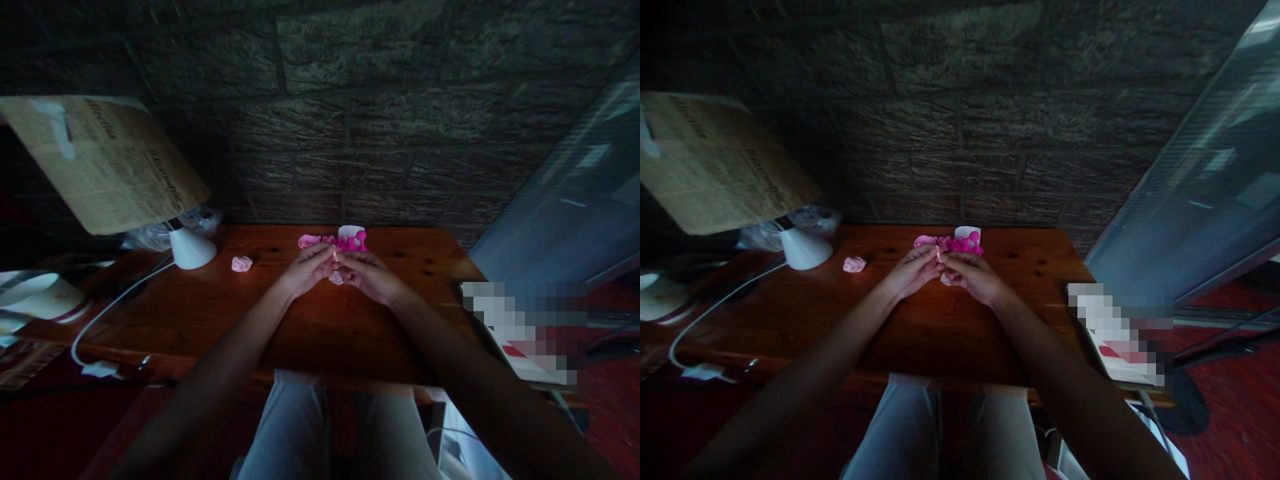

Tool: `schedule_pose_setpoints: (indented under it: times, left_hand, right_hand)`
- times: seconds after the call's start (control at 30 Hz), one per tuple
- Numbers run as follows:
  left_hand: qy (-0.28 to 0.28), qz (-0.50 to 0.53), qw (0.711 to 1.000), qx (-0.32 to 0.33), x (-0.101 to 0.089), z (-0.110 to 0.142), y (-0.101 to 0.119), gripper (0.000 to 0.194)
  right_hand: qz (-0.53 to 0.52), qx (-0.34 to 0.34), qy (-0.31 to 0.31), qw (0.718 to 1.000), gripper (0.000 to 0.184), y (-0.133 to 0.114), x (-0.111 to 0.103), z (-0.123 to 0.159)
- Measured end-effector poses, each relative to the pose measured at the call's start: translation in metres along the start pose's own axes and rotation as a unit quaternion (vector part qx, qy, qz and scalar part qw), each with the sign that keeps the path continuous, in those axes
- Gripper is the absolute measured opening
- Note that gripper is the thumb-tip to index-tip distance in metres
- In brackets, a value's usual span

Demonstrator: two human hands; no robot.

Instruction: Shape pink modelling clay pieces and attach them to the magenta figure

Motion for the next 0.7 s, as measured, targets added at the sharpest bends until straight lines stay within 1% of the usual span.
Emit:
schedule_pose_setpoints:
  times: [0.1, 0.3, 0.5, 0.6, 0.7]
  left_hand:
    - [-0.002, -0.001, 1.000, -0.005, 0.001, 0.000, 0.000, 0.021]
    - [-0.001, -0.009, 1.000, 0.007, -0.001, 0.001, 0.002, 0.021]
    - [0.011, -0.028, 1.000, -0.004, -0.008, -0.002, -0.003, 0.032]
    - [0.017, -0.039, 0.999, 0.004, -0.009, -0.003, -0.003, 0.032]
    - [0.011, -0.032, 0.999, 0.010, -0.008, -0.004, -0.002, 0.031]
  right_hand:
    - [-0.003, 0.001, -0.001, 1.000, 0.035, 0.001, -0.002, 0.000]
    - [-0.002, 0.004, -0.007, 1.000, 0.034, 0.002, -0.002, 0.000]
    - [-0.008, 0.003, -0.007, 1.000, 0.036, 0.001, -0.001, 0.001]
    - [-0.001, -0.002, -0.004, 1.000, 0.035, 0.000, -0.002, 0.001]
    - [0.016, -0.015, -0.006, 1.000, 0.032, -0.003, -0.003, 0.001]
Point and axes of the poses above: each hand's wrist, its own z-axis away from the middle knuckle, its own x-axis out of the palm, y = z × x, the point moved 9 cm from there along -z, towards the middle knuckle, and after that the axes turned 5 degrees about y, right-handed, at the moved point
